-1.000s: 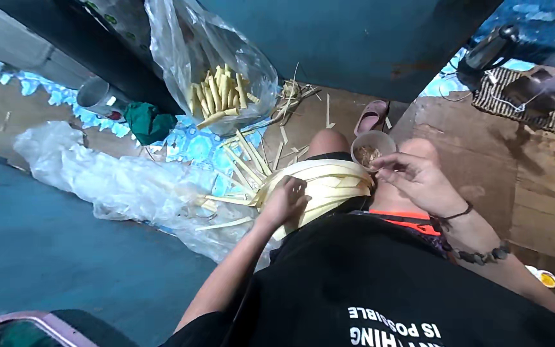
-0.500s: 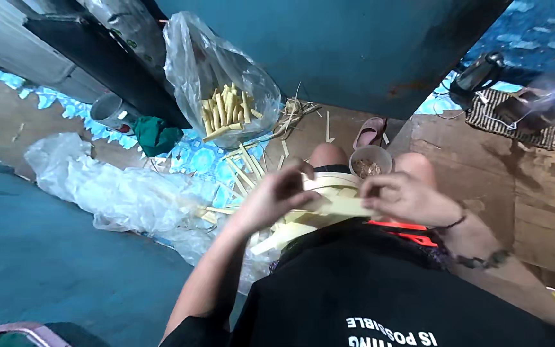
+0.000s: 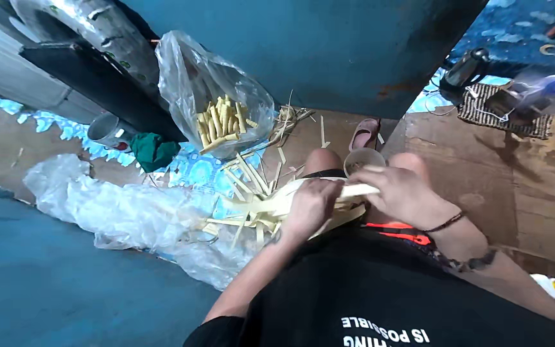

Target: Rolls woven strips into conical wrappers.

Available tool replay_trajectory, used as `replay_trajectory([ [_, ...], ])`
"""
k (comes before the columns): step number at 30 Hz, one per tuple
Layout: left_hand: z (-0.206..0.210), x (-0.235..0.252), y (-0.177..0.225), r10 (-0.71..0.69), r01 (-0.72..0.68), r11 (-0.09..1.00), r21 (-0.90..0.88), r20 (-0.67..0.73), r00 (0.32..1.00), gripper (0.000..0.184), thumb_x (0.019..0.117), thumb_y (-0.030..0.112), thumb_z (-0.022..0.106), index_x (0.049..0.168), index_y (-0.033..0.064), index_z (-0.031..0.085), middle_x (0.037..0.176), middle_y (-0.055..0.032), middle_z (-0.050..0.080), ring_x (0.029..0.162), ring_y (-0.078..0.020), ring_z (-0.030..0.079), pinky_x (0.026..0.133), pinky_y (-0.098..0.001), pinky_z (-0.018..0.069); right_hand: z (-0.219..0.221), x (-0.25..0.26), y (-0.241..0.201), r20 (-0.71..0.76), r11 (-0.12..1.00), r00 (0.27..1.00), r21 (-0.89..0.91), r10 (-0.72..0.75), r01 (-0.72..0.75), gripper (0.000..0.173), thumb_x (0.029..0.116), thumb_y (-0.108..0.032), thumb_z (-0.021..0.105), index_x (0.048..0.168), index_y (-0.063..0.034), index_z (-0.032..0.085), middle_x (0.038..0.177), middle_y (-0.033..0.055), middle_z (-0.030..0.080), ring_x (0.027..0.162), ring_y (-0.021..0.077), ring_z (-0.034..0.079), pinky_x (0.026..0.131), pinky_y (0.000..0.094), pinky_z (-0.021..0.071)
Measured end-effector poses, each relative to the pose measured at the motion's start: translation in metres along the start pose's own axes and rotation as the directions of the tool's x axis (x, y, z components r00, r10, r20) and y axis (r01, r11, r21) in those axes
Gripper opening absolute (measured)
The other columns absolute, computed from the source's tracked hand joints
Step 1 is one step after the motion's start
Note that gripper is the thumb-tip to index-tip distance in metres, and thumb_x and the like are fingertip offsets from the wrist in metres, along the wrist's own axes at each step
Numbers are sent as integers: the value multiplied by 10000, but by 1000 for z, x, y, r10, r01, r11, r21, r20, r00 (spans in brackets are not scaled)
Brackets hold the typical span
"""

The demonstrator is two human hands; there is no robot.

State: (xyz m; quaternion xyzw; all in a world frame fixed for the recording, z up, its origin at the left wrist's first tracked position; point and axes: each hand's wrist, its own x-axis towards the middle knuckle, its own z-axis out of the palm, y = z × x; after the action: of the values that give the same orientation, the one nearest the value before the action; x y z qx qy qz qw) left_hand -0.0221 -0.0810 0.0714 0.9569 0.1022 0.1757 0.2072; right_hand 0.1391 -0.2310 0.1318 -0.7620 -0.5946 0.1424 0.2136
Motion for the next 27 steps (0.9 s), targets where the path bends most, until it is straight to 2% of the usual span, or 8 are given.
replay_trajectory([
  [4,-12,12,-4,-156,168,984,-62,165,974,459,989,133,652,1422,10,565,1355,-197,627,1202,-338,648,1013,-514,530,-15,-1,6,-88,978,996,-206,2,-20,243,921,-9,672,1109,-113,787,1003,126,733,832,343,718,715,572,577],
  [8,-15,17,15,16,-19,999,-48,-58,998,141,979,90,632,1031,55,758,984,-90,751,924,-236,740,815,-431,608,-5,-1,1,-172,971,983,-238,-63,20,195,900,-44,718,1057,-111,811,890,107,740,813,320,717,733,556,560],
  [12,-26,22,8,-77,59,958,-281,-51,996,141,978,91,649,1046,9,742,974,-84,757,887,-166,743,846,-378,619,-24,0,11,-295,999,955,48,15,-1,109,893,-236,763,949,-173,831,822,-10,726,691,143,663,618,418,552],
  [14,-31,21,29,-68,-56,830,-555,-201,977,126,954,27,666,1035,-49,726,920,-89,745,796,-104,723,763,-290,626,-13,2,3,-423,897,906,413,35,158,87,829,-199,807,870,-124,796,829,-60,721,722,7,664,660,208,585],
  [16,-37,26,41,-174,-55,648,-760,-218,960,118,964,9,654,1058,-36,710,894,-48,728,736,-59,683,698,-245,605,0,8,-10,-568,704,818,618,91,351,141,809,-63,826,924,-52,745,925,-20,712,781,33,679,704,200,608],
  [19,-42,25,45,-244,22,402,-915,-84,966,209,1025,169,586,1118,39,721,894,11,719,747,-44,666,694,-249,583,8,16,-18,-756,677,653,503,43,537,255,828,14,807,1069,-54,756,994,-18,704,837,36,676,734,194,604],
  [22,-49,20,49,-185,41,289,-957,-14,983,294,980,204,656,1220,37,693,997,-10,753,858,-82,717,791,-288,607,6,18,-14,-828,743,539,260,-158,617,147,833,45,758,945,-48,775,1020,34,660,933,49,641,820,184,569],
  [27,-43,21,47,-264,-16,412,-911,-136,955,160,902,-37,697,1059,-8,719,855,-31,753,719,-85,715,689,-266,620,2,11,-14,-700,725,694,389,-168,568,188,932,-107,671,1075,-2,731,1083,27,656,957,41,645,821,199,582],
])
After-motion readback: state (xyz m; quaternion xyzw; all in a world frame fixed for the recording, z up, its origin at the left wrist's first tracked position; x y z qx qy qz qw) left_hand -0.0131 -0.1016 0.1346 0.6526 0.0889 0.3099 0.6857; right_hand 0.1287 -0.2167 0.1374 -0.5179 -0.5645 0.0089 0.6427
